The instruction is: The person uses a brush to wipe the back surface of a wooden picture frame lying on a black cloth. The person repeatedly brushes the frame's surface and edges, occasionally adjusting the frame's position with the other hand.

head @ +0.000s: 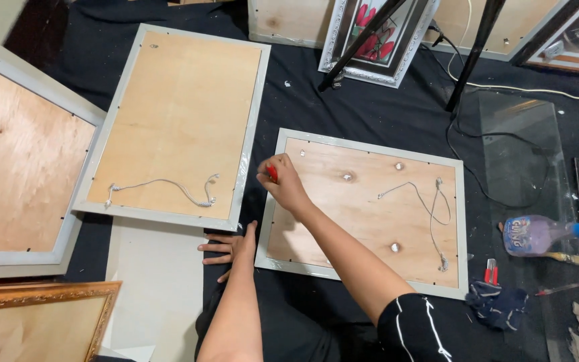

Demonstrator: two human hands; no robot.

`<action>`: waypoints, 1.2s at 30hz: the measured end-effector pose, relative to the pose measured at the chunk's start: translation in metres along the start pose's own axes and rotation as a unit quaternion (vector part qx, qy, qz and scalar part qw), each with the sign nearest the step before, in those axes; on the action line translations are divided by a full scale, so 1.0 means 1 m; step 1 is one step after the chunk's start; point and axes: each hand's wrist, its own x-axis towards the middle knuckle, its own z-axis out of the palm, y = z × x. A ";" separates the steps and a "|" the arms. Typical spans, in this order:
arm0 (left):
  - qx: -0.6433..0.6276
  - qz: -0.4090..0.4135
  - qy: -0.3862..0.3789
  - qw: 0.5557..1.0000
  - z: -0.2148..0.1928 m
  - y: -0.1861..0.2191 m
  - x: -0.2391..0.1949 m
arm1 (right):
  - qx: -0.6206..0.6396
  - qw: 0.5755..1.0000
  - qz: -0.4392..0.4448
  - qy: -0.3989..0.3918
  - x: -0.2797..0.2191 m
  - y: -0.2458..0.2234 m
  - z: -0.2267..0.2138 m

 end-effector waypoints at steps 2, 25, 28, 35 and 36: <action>-0.003 0.003 0.025 1.000 -0.013 0.006 -0.008 | 0.035 0.999 -0.015 0.035 0.003 -0.006 -0.007; 0.029 -0.058 -0.362 0.930 -0.097 0.019 0.017 | 0.036 0.982 0.166 0.080 0.071 0.073 -0.093; 0.031 -0.049 -0.366 0.929 -0.098 0.019 0.019 | -0.122 0.968 0.014 0.221 0.084 0.071 -0.086; 0.051 -0.054 -0.339 0.938 -0.076 0.013 0.022 | 0.109 0.957 0.194 0.184 0.050 0.082 -0.094; 0.052 -0.058 -0.321 0.944 -0.070 0.013 0.023 | 0.091 0.957 0.176 0.212 0.049 0.097 -0.104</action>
